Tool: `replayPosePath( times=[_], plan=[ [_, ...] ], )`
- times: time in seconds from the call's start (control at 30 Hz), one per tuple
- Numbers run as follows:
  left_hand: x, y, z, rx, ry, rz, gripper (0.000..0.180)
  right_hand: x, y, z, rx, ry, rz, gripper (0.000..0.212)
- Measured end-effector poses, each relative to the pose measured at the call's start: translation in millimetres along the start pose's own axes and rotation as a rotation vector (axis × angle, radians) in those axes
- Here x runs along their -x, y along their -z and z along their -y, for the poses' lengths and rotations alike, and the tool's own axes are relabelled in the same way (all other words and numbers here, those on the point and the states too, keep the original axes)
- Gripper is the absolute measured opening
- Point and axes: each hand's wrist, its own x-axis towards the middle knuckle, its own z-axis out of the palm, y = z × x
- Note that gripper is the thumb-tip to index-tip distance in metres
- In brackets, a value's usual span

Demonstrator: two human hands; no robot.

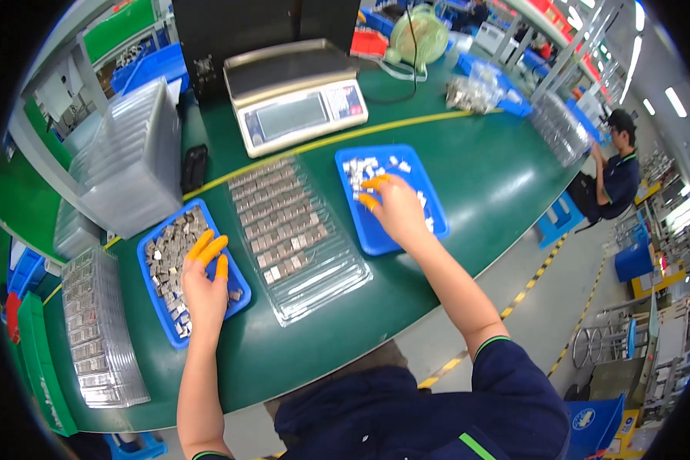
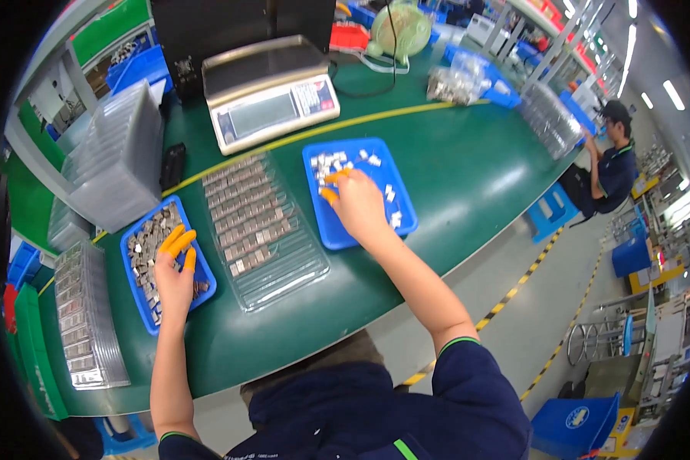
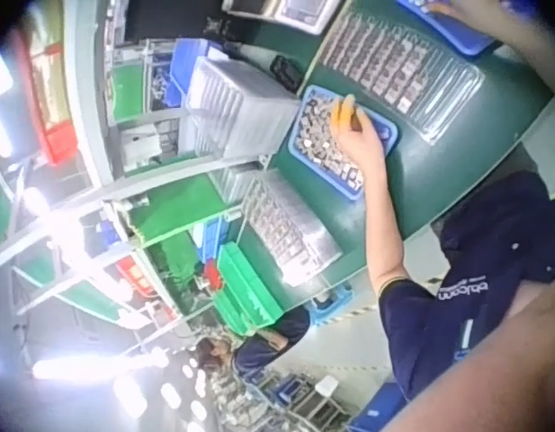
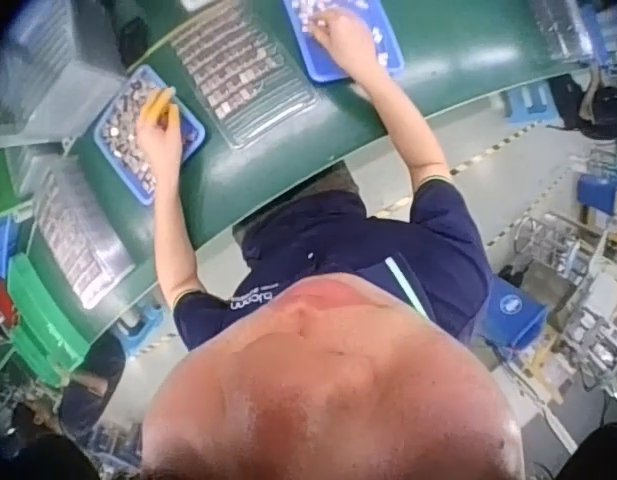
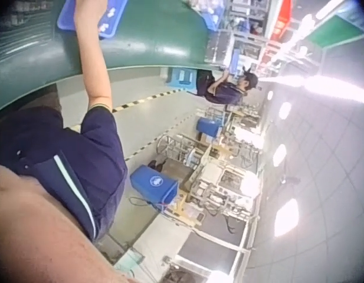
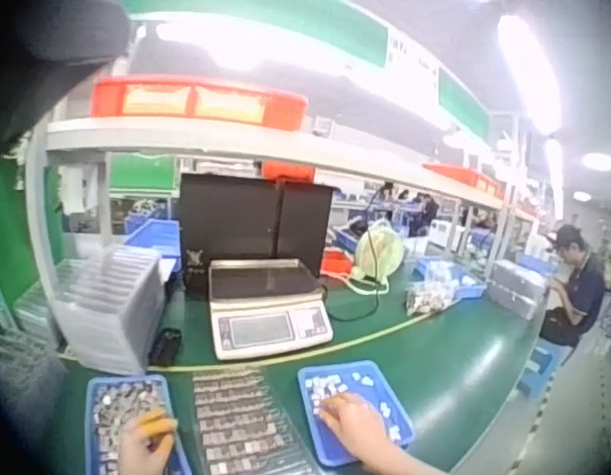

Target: The person assembles small electronic components by inserting them into a plastic tray by hand.

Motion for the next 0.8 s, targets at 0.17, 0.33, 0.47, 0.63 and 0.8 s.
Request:
replayPosePath(
  times=[0.17,0.33,0.47,0.63,0.8],
  plan=[
    [1.4,14.9,15.4,-0.224,0.046,-0.084,0.035,-8.1,-18.3,-1.9,-0.092,-0.059,0.172,0.021],
    [3.3,15.9,26.5,-0.443,0.026,0.004,0.045,1.9,-26.8,-0.4,-0.078,0.025,0.015,0.019],
    [0.8,18.5,22.0,-0.485,0.026,-0.016,0.035,3.5,-30.5,-6.4,-0.112,0.048,-0.072,0.019],
    [1.3,20.0,19.7,-0.512,0.01,-0.038,0.022,1.2,-20.8,-2.5,-0.184,-0.083,-0.005,0.02],
    [0.6,14.7,26.7,-0.511,0.007,-0.057,0.016,-1.5,-22.6,-3.7,-0.406,-0.192,-0.047,0.017]
  ],
)
